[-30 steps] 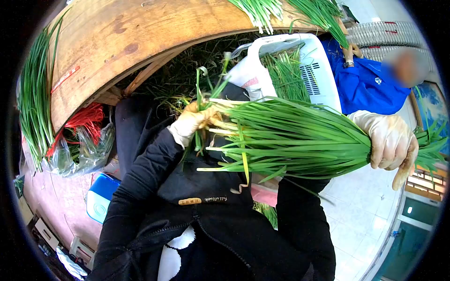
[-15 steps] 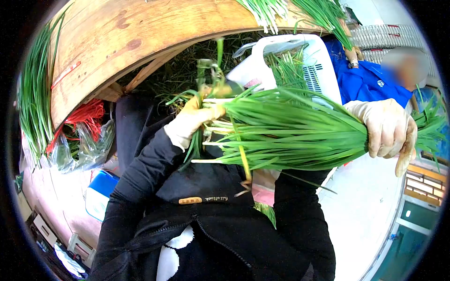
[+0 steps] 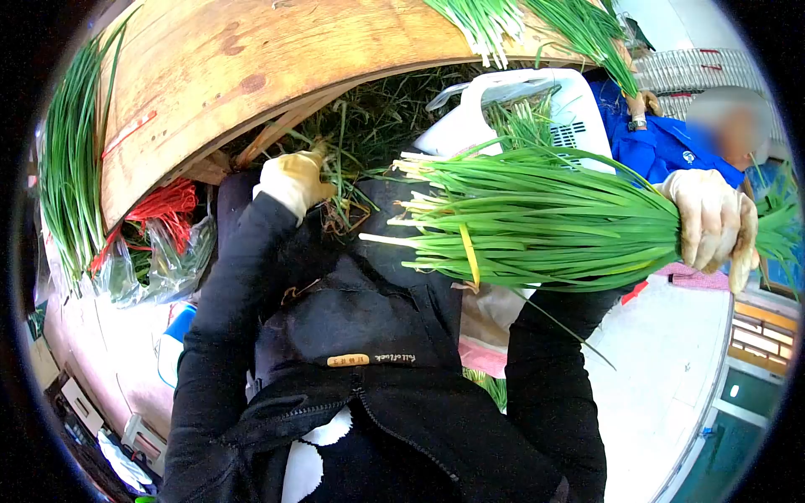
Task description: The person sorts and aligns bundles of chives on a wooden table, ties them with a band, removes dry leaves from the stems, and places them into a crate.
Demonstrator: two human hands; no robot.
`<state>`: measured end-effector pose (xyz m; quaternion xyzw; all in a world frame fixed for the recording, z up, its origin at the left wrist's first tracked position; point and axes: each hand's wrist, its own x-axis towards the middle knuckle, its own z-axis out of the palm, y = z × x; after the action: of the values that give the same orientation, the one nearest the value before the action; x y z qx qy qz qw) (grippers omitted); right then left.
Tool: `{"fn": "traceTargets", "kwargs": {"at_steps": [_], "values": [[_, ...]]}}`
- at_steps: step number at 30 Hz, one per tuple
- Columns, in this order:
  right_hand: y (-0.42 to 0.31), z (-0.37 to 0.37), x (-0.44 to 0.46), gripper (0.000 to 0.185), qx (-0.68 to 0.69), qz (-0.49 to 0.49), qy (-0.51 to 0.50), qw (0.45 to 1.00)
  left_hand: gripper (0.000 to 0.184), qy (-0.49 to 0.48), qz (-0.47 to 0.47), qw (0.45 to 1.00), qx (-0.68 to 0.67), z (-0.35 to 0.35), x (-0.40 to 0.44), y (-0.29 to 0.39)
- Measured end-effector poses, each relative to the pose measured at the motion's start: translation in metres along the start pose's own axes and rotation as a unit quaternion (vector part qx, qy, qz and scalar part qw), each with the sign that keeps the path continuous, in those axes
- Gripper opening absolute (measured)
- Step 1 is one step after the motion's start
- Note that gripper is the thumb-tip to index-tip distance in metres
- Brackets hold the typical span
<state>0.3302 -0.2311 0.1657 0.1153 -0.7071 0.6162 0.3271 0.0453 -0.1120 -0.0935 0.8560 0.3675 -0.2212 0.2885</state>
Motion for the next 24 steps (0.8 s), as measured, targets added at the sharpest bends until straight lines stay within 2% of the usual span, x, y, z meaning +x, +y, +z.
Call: {"fn": "traceTargets", "kwargs": {"at_steps": [1, 2, 3, 5, 7, 8, 11, 13, 15, 16, 17, 19, 20, 21, 23, 24], "values": [[0.002, -0.001, -0.005, 0.025, 0.003, -0.013, -0.008, 1.000, 0.068, 0.038, 0.000, 0.999, -0.014, -0.004, -0.019, 0.010], [0.002, 0.003, -0.010, 0.025, 0.002, -0.004, 0.026, 1.000, 0.070, -0.020, 0.119, 0.979, -0.167, 0.013, -0.015, 0.007], [0.003, 0.003, -0.013, 0.025, 0.001, -0.004, 0.025, 1.000, 0.071, -0.075, 0.232, 0.918, -0.313, 0.034, -0.006, 0.003], [0.009, -0.001, -0.012, 0.025, 0.006, -0.006, 0.014, 1.000, 0.070, -0.123, 0.349, 0.821, -0.435, 0.053, -0.009, 0.023], [0.015, -0.004, -0.008, 0.025, 0.014, 0.002, 0.001, 1.000, 0.075, -0.104, 0.344, 0.821, -0.444, 0.041, -0.027, 0.045], [0.017, -0.004, -0.004, 0.025, 0.033, -0.003, -0.008, 0.999, 0.069, 0.011, 0.387, 0.797, -0.464, 0.052, -0.022, 0.054], [0.027, 0.004, -0.001, 0.025, 0.044, -0.031, 0.024, 0.998, 0.048, -0.117, 0.237, 0.828, -0.495, 0.055, -0.009, 0.051], [0.029, 0.010, -0.002, 0.026, 0.019, -0.071, 0.058, 0.996, 0.022, -0.195, 0.311, 0.726, -0.582, 0.075, 0.006, 0.032], [0.031, 0.014, -0.005, 0.027, 0.017, -0.083, 0.069, 0.994, 0.042, -0.211, 0.342, 0.715, -0.572, 0.095, 0.011, 0.018], [0.033, 0.014, -0.006, 0.027, 0.017, -0.095, 0.077, 0.992, 0.073, -0.207, 0.308, 0.796, -0.478, 0.069, -0.011, 0.018], [0.033, 0.013, -0.008, 0.027, 0.018, -0.096, 0.080, 0.992, 0.082, -0.199, 0.342, 0.724, -0.565, 0.076, -0.012, 0.016], [0.033, 0.008, -0.010, 0.028, 0.039, -0.061, 0.044, 0.996, 0.085, -0.274, 0.335, 0.507, -0.746, 0.078, -0.014, 0.022], [0.035, 0.006, -0.011, 0.028, 0.039, -0.061, 0.044, 0.996, 0.074, -0.277, 0.367, 0.454, -0.763, 0.079, -0.010, 0.028], [0.037, 0.005, -0.012, 0.028, 0.044, -0.074, 0.041, 0.995, 0.059, -0.245, 0.316, 0.577, -0.712, 0.085, -0.002, 0.024], [0.038, 0.003, -0.012, 0.029, 0.051, -0.086, 0.038, 0.994, 0.047, -0.293, 0.297, 0.622, -0.662, 0.090, 0.009, 0.024], [0.038, 0.003, -0.012, 0.028, 0.051, -0.082, 0.043, 0.994, 0.047, -0.281, 0.327, 0.596, -0.678, 0.096, 0.009, 0.029]]}}
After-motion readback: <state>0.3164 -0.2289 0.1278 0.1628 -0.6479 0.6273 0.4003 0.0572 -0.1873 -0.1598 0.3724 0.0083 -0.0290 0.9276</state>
